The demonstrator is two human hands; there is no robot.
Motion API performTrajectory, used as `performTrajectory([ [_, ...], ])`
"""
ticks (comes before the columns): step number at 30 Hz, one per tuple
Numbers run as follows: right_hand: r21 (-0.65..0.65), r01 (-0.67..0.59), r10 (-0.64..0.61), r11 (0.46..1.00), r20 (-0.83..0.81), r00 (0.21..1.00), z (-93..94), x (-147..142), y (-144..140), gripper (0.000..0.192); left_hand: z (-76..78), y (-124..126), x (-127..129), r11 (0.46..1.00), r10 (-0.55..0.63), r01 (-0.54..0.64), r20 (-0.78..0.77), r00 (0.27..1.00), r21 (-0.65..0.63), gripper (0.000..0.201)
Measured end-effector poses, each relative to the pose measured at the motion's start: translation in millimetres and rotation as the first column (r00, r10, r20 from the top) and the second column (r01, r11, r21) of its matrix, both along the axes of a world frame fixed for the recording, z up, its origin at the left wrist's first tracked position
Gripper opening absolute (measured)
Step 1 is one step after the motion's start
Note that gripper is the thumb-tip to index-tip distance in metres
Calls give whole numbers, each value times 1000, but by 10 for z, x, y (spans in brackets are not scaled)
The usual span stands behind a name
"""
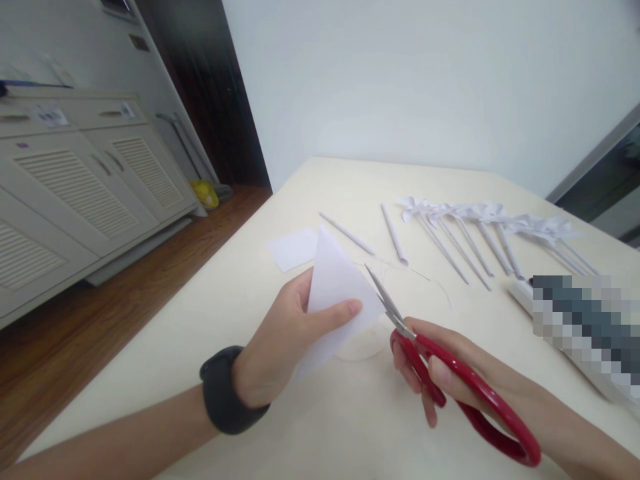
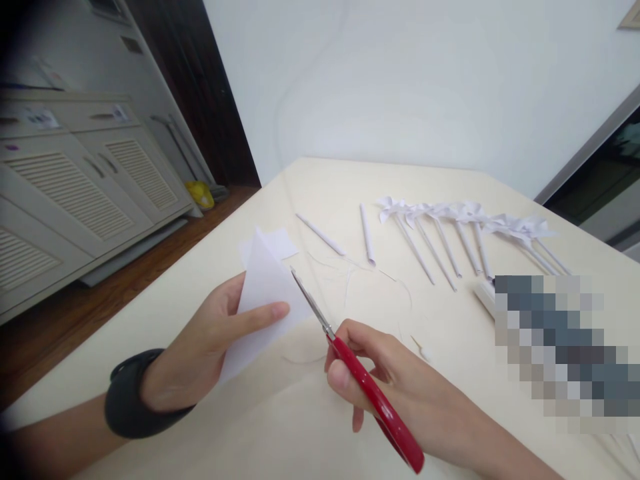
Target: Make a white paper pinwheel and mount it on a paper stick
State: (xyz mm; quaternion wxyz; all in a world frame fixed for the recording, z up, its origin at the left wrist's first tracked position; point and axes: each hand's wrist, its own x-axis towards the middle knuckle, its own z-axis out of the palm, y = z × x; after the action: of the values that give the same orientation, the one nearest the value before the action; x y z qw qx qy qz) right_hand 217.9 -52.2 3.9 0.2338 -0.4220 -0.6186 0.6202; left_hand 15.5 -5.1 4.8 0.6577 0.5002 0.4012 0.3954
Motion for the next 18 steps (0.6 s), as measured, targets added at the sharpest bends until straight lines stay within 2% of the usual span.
performTrajectory([
  [6,-2,-28,28,1000,2,1000,17,25,3,22,22,-12,28,999,42,-42,-28,999,-14,27],
  [11,-30,-33,33,999,18,999,33,14,7,22,8,-2,-10,1000,-13,13,-8,1000,-27,27],
  [18,3,-26,26,1000,79,997,21,4,6,23,-14,10,-21,999,-49,49,0,999,-20,28],
])
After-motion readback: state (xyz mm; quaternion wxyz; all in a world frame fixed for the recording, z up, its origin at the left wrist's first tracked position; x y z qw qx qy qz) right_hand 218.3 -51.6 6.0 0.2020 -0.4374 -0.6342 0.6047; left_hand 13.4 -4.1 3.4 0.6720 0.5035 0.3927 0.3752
